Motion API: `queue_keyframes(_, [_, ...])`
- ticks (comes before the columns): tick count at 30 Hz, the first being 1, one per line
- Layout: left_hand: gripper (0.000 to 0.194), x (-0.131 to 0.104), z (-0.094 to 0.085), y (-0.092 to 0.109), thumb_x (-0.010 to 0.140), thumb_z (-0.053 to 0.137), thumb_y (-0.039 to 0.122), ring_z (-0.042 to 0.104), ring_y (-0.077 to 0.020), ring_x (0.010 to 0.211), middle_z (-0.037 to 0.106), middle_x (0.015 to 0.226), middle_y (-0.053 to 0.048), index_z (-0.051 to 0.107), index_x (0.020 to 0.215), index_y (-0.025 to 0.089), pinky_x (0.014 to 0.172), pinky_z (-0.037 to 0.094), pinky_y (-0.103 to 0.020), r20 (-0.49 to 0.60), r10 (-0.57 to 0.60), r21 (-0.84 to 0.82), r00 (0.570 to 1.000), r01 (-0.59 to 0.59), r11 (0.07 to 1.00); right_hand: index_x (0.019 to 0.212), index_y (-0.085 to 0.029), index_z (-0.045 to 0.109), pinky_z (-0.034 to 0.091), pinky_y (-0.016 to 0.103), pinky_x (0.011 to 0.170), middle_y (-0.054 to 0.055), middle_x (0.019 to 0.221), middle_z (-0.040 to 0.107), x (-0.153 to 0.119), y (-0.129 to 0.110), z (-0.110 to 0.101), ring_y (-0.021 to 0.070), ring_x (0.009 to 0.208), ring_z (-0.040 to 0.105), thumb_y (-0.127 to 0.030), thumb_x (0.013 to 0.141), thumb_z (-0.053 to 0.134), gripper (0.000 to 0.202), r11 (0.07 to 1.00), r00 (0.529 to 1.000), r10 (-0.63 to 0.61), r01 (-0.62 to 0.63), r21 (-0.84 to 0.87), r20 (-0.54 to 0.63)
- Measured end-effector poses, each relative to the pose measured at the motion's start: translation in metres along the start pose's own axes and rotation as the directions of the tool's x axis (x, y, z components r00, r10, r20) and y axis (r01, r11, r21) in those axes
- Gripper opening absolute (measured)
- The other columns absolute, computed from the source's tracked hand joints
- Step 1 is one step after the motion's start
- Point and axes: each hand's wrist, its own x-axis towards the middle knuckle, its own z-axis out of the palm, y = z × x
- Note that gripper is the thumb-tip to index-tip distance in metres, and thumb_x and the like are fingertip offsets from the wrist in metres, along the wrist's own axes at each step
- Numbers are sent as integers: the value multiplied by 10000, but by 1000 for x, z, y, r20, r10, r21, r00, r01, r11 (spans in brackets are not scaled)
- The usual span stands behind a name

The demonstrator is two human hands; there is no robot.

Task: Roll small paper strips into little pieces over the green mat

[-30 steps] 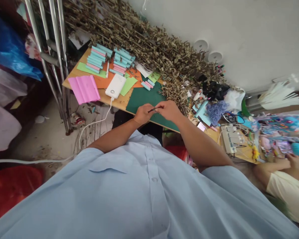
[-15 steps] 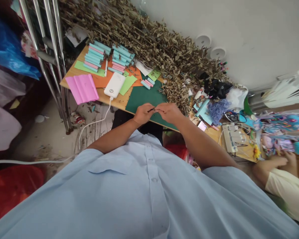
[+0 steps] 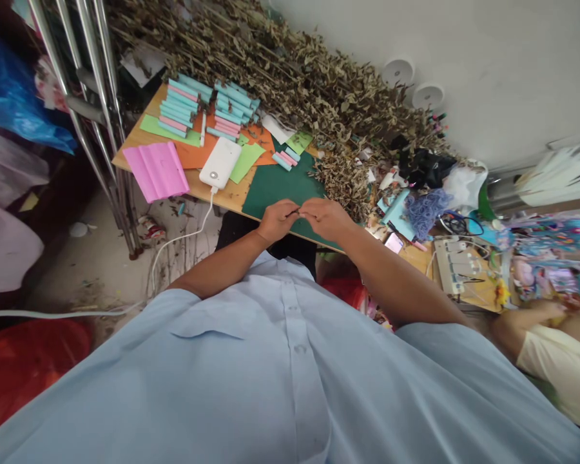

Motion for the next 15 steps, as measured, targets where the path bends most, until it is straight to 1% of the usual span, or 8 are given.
queue_keyframes(4, [208, 1, 0, 0, 988, 662, 332, 685, -163, 871, 737, 910, -68, 774, 918, 171, 848, 551, -300, 4, 14, 0, 1000, -14, 1000, 957, -203, 758, 543, 362, 861, 102, 1039, 766, 2, -4, -1, 241, 971, 694, -218, 996, 499, 263, 998, 999, 35, -34, -49, 36])
queue_keyframes(8, [235, 4, -1, -1, 993, 661, 360, 679, -163, 858, 735, 898, -68, 770, 912, 169, 828, 541, -294, 19, 44, 16, 999, -44, 999, 936, -188, 760, 546, 386, 866, 116, 1013, 774, 3, -5, -2, 260, 953, 704, -191, 956, 540, 221, 997, 998, 62, -62, -45, 7])
queue_keyframes(12, [236, 5, -3, -2, 983, 676, 383, 668, -174, 863, 731, 886, -66, 766, 929, 172, 824, 530, -302, 69, 22, 70, 997, -27, 997, 917, -214, 764, 560, 399, 890, 79, 976, 793, -1, -5, 4, 254, 931, 724, -197, 931, 596, 170, 989, 987, 129, -121, 87, -93])
queue_keyframes(15, [222, 4, -3, -3, 982, 672, 361, 656, -170, 828, 718, 855, -60, 763, 919, 167, 791, 519, -294, 66, 3, 89, 998, -9, 996, 1018, -239, 760, 576, 398, 879, 51, 990, 797, -7, -3, 12, 243, 907, 732, -245, 910, 667, 143, 959, 964, 229, -199, 201, -137])
